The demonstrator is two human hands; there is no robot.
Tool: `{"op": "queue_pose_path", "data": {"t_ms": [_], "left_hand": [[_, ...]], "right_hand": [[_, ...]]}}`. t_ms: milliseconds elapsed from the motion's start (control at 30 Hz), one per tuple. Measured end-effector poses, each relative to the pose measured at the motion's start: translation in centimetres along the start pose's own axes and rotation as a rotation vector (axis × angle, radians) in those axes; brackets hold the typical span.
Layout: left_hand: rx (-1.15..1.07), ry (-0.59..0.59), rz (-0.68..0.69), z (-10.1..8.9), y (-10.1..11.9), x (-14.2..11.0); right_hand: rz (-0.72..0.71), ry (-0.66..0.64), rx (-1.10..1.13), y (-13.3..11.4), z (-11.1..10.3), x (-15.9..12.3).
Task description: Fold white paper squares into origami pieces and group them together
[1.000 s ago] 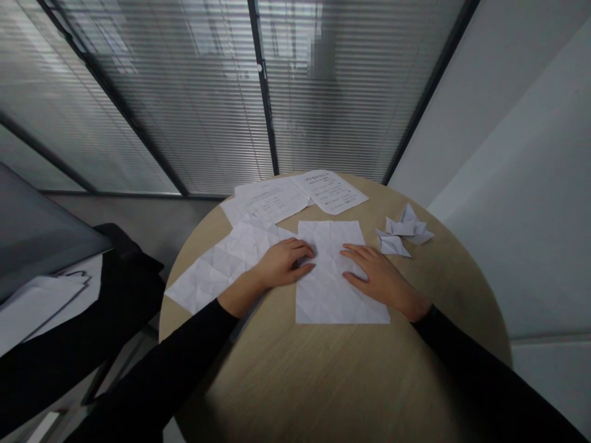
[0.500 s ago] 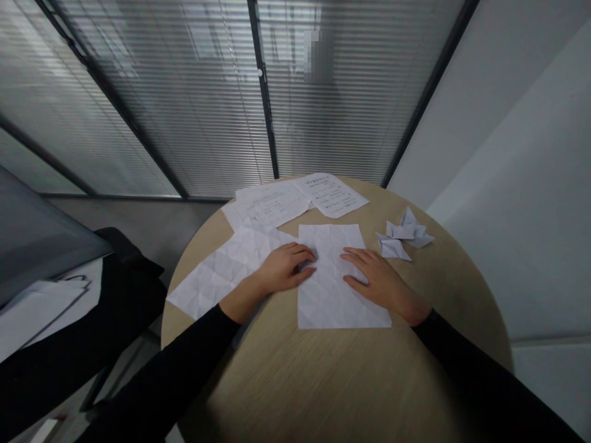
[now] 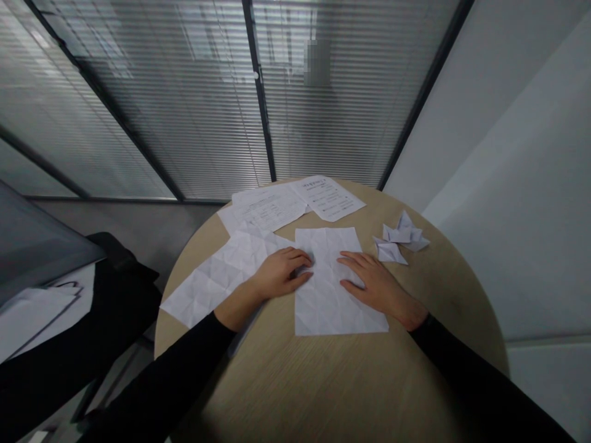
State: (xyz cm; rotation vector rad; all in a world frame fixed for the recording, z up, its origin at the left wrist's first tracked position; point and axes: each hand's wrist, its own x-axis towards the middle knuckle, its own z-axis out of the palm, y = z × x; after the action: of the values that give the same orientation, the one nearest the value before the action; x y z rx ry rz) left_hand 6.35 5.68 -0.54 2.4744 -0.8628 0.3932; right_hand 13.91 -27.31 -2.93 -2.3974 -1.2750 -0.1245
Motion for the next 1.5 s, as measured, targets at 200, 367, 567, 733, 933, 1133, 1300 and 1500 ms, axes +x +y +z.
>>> {"op": "queue_pose_path", "data": {"t_ms": [200,367,567,733,933,1133,1300,1500], "left_hand": [[0.004,0.001,0.004,0.0,0.0,-0.1],[0.007,0.005,-0.003,-0.1,0.2,-0.1],[0.023,0.004,-0.004,-0.2,0.3,-0.2],[0.011,0.017,-0.007,-0.3,0.4,-0.4],[0.01,0.013,0.001,-0.4,0.3,-0.6],[0.02,0.005,-0.007,-0.4,0.3,-0.8],[0.029,0.006,-0.014,-0.5,0.4,-0.7],[0.01,0.0,-0.018,-0.5,0.4,-0.6]], "right_hand": [[0.007,-0.002,0.003,0.2,0.2,0.0],[0.013,-0.007,0.0,0.2,0.2,0.0],[0.018,-0.008,-0.01,-0.2,0.1,0.0],[0.026,-0.018,-0.014,-0.5,0.0,0.1],[0.036,-0.024,-0.004,-0.7,-0.2,0.2],[0.053,-0.026,0.012,-1.0,-0.3,0.3],[0.055,-0.029,0.022,-1.2,-0.5,0.4],[0.056,-0.043,0.011,-1.0,-0.5,0.4]]}}
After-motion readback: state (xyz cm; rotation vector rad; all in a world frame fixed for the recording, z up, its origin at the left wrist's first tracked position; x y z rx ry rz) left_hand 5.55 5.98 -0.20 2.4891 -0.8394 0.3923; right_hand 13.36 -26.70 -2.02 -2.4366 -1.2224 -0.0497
